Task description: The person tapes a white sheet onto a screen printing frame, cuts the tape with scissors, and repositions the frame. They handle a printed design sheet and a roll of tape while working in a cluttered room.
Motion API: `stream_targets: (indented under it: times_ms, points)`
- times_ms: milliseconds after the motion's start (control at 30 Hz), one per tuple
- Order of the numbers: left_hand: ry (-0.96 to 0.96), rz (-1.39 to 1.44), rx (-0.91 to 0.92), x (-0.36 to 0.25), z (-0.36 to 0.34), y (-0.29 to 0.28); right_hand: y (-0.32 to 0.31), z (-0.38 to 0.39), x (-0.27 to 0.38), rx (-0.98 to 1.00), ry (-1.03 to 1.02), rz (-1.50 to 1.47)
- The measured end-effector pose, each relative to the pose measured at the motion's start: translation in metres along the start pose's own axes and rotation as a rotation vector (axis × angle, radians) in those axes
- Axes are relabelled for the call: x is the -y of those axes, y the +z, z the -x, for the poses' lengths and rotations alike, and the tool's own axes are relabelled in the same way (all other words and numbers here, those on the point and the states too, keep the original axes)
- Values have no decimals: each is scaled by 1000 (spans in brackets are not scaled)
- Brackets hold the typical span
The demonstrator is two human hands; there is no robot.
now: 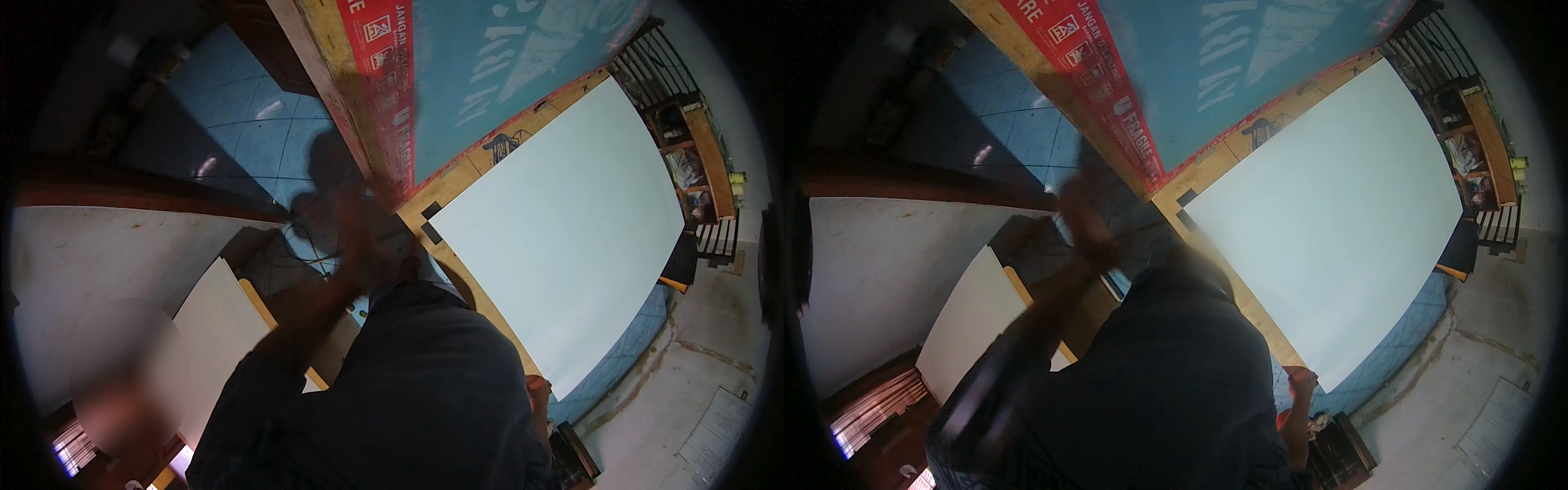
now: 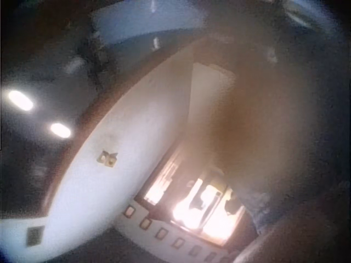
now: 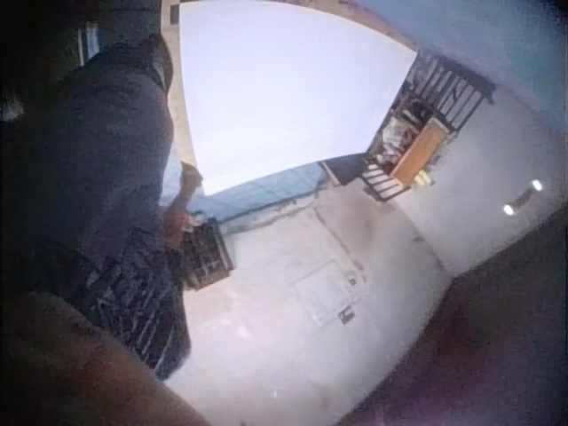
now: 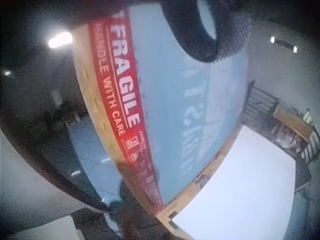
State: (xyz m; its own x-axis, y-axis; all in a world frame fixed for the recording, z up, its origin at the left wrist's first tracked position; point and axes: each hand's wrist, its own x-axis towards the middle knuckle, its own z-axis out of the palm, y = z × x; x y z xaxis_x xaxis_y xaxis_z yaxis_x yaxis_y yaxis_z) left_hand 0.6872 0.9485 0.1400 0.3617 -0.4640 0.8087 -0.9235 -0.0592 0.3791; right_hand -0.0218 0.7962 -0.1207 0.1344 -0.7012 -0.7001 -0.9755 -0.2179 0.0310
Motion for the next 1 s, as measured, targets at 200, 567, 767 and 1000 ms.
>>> stream_targets:
  times_ms: [200, 567, 767, 1000]
  points:
    - [103, -81, 739, -4, 189, 113, -31, 15, 50, -41, 123, -63]
    - [-156, -84, 804, -5, 218, 143, -17, 21, 25, -92, 74, -25]
    - [-105, -122, 837, 2, 220, 146, -30, 26, 46, -37, 99, -24]
    - [-43, -231, 757, 6, 217, 143, -33, 32, 58, -30, 171, 20]
